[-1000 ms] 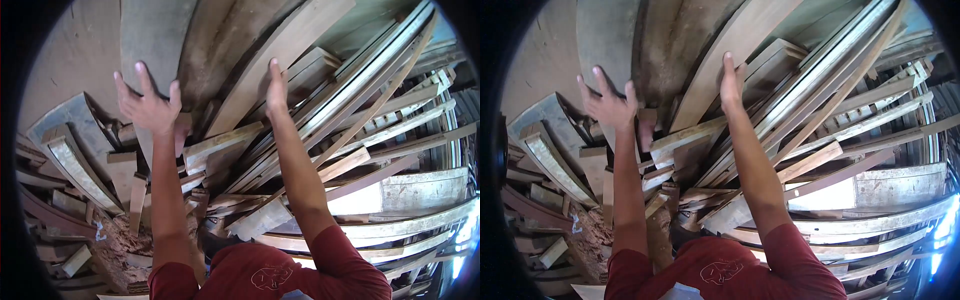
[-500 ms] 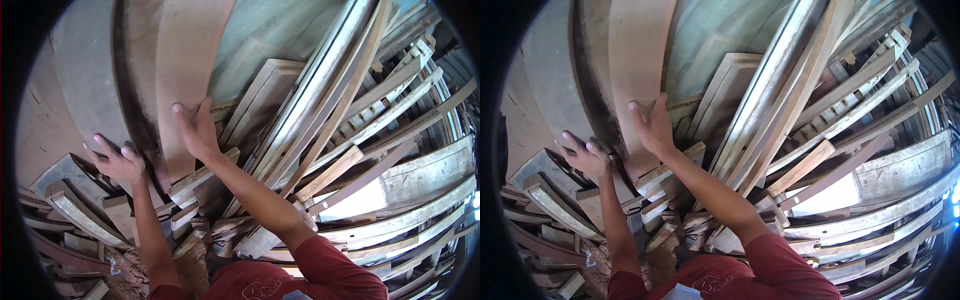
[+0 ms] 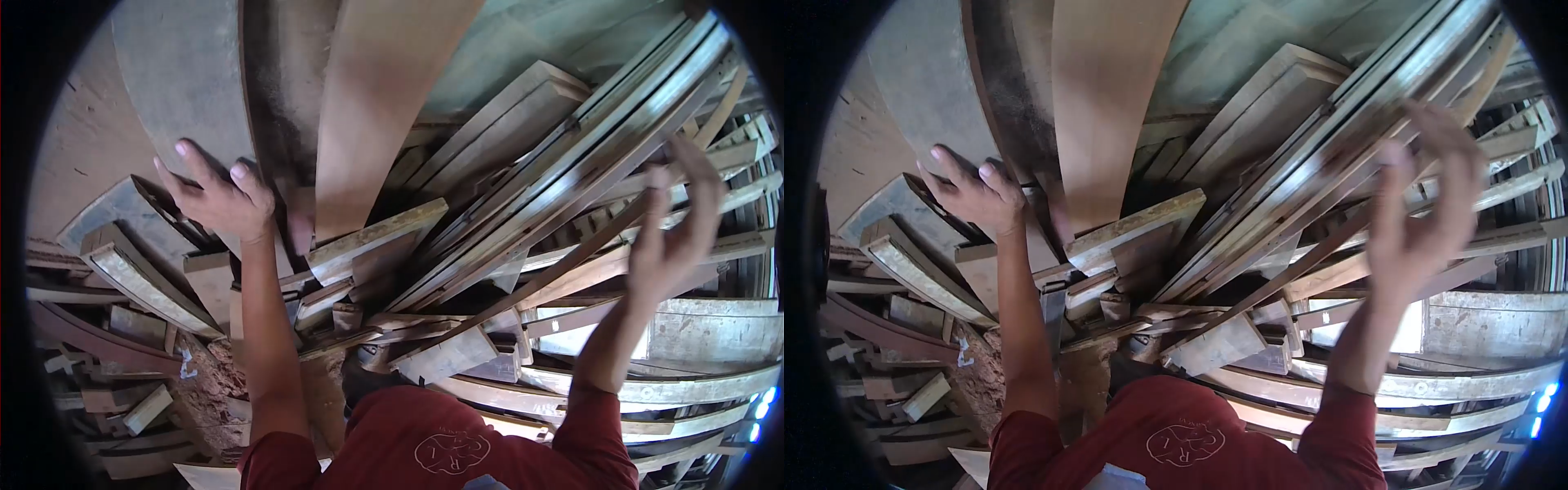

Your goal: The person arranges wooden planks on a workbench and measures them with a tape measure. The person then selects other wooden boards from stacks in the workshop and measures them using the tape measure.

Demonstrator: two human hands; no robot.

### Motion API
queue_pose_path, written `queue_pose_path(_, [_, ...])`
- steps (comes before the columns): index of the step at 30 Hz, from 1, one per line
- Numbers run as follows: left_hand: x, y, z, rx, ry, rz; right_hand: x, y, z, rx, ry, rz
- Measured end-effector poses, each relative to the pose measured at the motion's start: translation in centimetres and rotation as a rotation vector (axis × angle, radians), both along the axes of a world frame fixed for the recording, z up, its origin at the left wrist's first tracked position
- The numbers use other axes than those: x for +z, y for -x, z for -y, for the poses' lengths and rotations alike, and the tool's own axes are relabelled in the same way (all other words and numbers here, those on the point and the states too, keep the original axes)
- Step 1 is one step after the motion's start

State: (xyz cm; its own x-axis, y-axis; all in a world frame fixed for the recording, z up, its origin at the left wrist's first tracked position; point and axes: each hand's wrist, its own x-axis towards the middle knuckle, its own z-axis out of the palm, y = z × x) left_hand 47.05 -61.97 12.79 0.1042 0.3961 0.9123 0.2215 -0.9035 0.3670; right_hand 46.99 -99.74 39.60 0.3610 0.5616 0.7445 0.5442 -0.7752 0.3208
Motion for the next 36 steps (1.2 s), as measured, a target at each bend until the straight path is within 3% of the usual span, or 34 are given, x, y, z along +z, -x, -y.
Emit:
queue_pose_path(2, [-0.1, -0.1, -0.1, 0.001, 0.006, 0.002, 1.5, -0.8, 2.5, -0.078, -0.013, 0.050])
queue_pose_path(5, [-0.2, -0.3, -0.1, 0.012, -0.002, 0.012, 1.2, -2.9, 4.0, -0.322, 0.254, 0.135])
queue_pose_path(12, [-0.4, -0.4, -0.3, 0.002, -0.009, 0.016, -0.4, -4.5, 4.5, -0.285, 0.245, 0.192])
queue_pose_path(17, [-0.5, -0.3, -0.4, -0.004, -0.014, 0.023, 0.4, -4.1, 4.8, -0.375, 0.408, 0.232])
queue_pose_path(22, [-0.9, -0.5, -0.6, -0.043, -0.013, 0.037, 2.7, -4.4, 4.6, -0.284, 0.593, 0.181])
queue_pose_path(26, [-1.8, -1.1, -1.5, -0.028, -0.027, 0.036, 1.6, -8.2, 5.1, 0.085, 0.500, 0.145])
queue_pose_path(36, [-3.0, -1.5, -2.9, -0.056, -0.146, 0.083, 1.0, -6.9, 3.0, 0.033, 0.501, 0.042])
